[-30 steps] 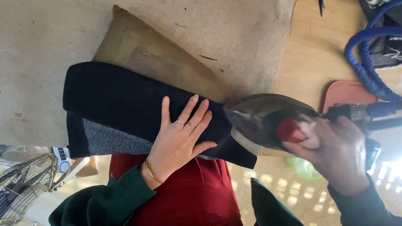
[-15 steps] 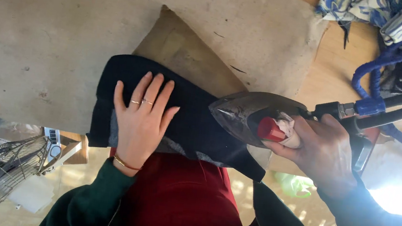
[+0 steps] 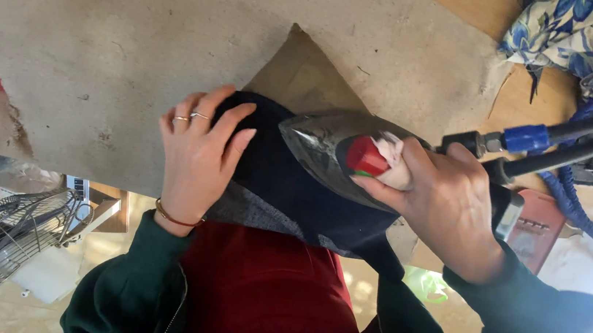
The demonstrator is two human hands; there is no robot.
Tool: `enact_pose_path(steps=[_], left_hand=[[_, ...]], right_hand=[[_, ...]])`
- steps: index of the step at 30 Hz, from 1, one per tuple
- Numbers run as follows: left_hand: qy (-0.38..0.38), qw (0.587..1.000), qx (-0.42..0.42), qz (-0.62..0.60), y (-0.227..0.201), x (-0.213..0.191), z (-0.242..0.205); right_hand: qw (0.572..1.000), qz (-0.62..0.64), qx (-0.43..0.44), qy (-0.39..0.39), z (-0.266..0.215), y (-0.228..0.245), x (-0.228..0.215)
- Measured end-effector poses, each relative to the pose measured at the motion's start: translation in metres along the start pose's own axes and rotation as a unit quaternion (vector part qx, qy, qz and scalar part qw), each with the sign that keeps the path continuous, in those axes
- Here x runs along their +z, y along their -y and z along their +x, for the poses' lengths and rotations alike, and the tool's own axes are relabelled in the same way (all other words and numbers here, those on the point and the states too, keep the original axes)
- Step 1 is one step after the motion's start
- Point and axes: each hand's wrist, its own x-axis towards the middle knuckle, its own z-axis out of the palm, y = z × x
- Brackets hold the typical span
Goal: The person irons a piece of dark fabric on a wooden table using a steam iron. They repeatedly smooth the fabric with their hands, reposition it, and iron different sections to remove wrinkles. The person also handles a second piece of fabric, folding it and ironing it as well.
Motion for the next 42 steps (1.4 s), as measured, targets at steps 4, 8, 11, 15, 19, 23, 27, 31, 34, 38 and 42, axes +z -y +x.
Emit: enact_pose_path(steps=[4, 8, 11, 15, 19, 23, 27, 31, 34, 38, 42], left_hand=[[0.005, 0.999, -0.046, -0.023, 0.02, 0.0, -0.01], [-0.029, 0.933, -0.221, -0.282, 0.03, 0.001, -0.024], [-0.1, 0.883, -0.276, -0.367, 0.026, -0.003, -0.026], [-0.161, 0.873, -0.288, -0.359, 0.019, -0.014, -0.021], [-0.163, 0.871, -0.291, -0.36, 0.016, -0.018, -0.018], [-0.159, 0.877, -0.288, -0.35, 0.018, -0.021, -0.015], [-0.181, 0.872, -0.286, -0.353, 0.035, -0.018, -0.019], [-0.185, 0.881, -0.277, -0.336, 0.045, -0.029, -0.021], [-0.189, 0.89, -0.273, -0.313, 0.051, -0.032, -0.026], [-0.203, 0.887, -0.259, -0.324, 0.045, -0.038, -0.022], [-0.221, 0.879, -0.259, -0.334, 0.037, -0.042, -0.018]], right_hand=[[1.0, -0.005, -0.01, -0.019, 0.037, 0.018, 0.0], [0.994, -0.1, -0.022, -0.037, 0.078, 0.043, 0.002], [0.99, -0.127, -0.01, -0.058, 0.11, 0.06, 0.005], [0.995, -0.038, -0.015, -0.093, 0.13, 0.067, 0.016], [0.994, -0.093, -0.001, -0.053, 0.097, 0.054, 0.001], [0.995, -0.091, 0.031, 0.015, 0.033, 0.023, -0.007], [0.988, -0.08, 0.117, 0.059, -0.06, -0.013, 0.008], [0.983, -0.061, 0.154, 0.078, -0.096, -0.02, 0.013], [0.985, -0.05, 0.148, 0.076, -0.074, -0.005, 0.009], [0.994, -0.031, 0.085, 0.068, 0.004, 0.03, 0.001], [0.989, -0.144, 0.024, -0.03, 0.086, 0.068, 0.014]])
